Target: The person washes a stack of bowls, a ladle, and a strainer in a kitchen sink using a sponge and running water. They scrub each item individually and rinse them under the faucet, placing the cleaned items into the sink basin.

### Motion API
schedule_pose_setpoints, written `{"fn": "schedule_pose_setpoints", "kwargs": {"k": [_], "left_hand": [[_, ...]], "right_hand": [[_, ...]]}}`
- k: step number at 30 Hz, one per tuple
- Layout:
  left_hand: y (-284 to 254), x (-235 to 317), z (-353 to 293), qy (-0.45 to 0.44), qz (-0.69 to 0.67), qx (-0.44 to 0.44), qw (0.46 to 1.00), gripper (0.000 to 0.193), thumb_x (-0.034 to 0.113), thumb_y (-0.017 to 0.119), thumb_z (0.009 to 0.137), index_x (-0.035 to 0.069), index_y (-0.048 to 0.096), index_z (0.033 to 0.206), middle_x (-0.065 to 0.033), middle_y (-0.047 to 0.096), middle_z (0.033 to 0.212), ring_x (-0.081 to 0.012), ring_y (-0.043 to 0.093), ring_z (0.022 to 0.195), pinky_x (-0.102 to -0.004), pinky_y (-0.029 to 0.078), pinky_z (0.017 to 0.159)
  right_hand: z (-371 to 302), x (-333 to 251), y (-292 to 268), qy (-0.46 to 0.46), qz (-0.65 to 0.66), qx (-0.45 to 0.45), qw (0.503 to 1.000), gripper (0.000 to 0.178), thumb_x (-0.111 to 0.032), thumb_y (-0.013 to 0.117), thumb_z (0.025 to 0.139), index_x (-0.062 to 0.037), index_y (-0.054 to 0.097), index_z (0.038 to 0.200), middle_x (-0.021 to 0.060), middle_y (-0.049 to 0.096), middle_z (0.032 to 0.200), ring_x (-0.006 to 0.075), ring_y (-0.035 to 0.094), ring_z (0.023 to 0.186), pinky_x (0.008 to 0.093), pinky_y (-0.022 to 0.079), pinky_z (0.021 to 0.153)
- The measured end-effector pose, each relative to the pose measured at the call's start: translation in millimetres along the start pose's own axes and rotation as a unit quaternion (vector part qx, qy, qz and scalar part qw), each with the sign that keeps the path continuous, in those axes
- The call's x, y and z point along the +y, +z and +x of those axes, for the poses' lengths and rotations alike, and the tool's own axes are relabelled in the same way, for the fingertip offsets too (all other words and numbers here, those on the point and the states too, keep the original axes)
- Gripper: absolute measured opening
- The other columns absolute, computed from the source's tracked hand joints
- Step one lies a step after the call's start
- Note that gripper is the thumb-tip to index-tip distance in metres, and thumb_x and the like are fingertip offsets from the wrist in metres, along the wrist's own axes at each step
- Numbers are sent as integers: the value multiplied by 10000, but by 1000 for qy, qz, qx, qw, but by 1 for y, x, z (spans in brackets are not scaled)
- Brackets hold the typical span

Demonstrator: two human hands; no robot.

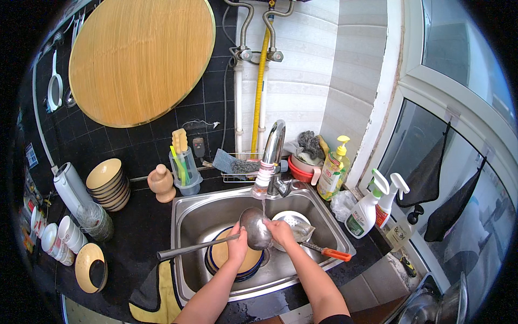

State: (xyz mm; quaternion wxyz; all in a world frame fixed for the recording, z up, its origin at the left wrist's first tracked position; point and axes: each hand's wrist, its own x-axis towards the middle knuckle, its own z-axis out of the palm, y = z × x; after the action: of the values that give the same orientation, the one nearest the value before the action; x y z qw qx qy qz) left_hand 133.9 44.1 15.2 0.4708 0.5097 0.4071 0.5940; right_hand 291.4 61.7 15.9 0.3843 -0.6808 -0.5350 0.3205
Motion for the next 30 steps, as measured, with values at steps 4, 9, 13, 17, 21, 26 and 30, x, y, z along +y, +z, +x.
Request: {"fn": "schedule_pose_setpoints", "kwargs": {"k": [4, 9, 13, 17, 21, 26, 30], "left_hand": [[2, 0, -1, 23, -2, 2, 1000, 291, 32, 410, 850, -16, 512, 1118, -53, 584, 906, -91, 499, 805, -221, 402, 731], [1, 3, 1, 38, 12, 44, 998, 324, 23, 403, 851, -8, 478, 1165, -80, 581, 965, -122, 514, 856, -233, 394, 786], [1, -8, 8, 59, -48, 69, 995, 338, 18, 417, 844, 22, 483, 1175, -101, 590, 969, -139, 534, 867, -243, 406, 787], [1, -11, 7, -2, -137, 30, 990, 378, -17, 435, 826, 15, 451, 1202, -84, 557, 1050, -136, 513, 948, -244, 384, 841], [5, -19, 5, -68, -203, -29, 976, 384, -46, 466, 801, 20, 447, 1179, -80, 539, 1067, -145, 510, 964, -256, 386, 848], [4, -24, 9, -156, -223, -59, 960, 308, -27, 522, 789, 37, 482, 1088, -83, 541, 1059, -181, 542, 944, -299, 457, 785], [19, -6, 10, -236, -147, -86, 957, 273, 37, 568, 794, 20, 486, 1053, -107, 562, 1004, -213, 580, 864, -334, 524, 680]], "right_hand": [[3, 7, 3, -9, -8, 13, 1000, 513, -451, 503, 836, 11, 572, 625, 65, 514, 495, 147, 493, 435, 274, 403, 447], [-15, 15, 3, 65, 150, -158, 974, 481, -445, 488, 846, 1, 574, 690, 76, 571, 570, 128, 538, 491, 244, 438, 457], [-28, 11, 7, 30, 181, -206, 961, 254, -295, 623, 797, -59, 547, 747, 7, 558, 619, 71, 510, 499, 199, 416, 438], [-31, 4, 4, -19, 213, -172, 962, 225, -258, 632, 795, -73, 514, 843, -1, 553, 624, 49, 487, 476, 185, 393, 416], [-23, 15, 5, 1, 260, -112, 959, 186, -231, 554, 851, -66, 502, 916, 19, 566, 625, 51, 478, 445, 182, 388, 405], [-19, 15, 7, -66, 333, -75, 938, 172, -193, 489, 887, -52, 497, 985, 14, 555, 623, 52, 470, 438, 187, 375, 398], [-21, 14, 5, -87, 317, -9, 944, 167, -178, 478, 891, -56, 507, 1001, -10, 533, 629, 43, 429, 427, 188, 350, 395]]}}
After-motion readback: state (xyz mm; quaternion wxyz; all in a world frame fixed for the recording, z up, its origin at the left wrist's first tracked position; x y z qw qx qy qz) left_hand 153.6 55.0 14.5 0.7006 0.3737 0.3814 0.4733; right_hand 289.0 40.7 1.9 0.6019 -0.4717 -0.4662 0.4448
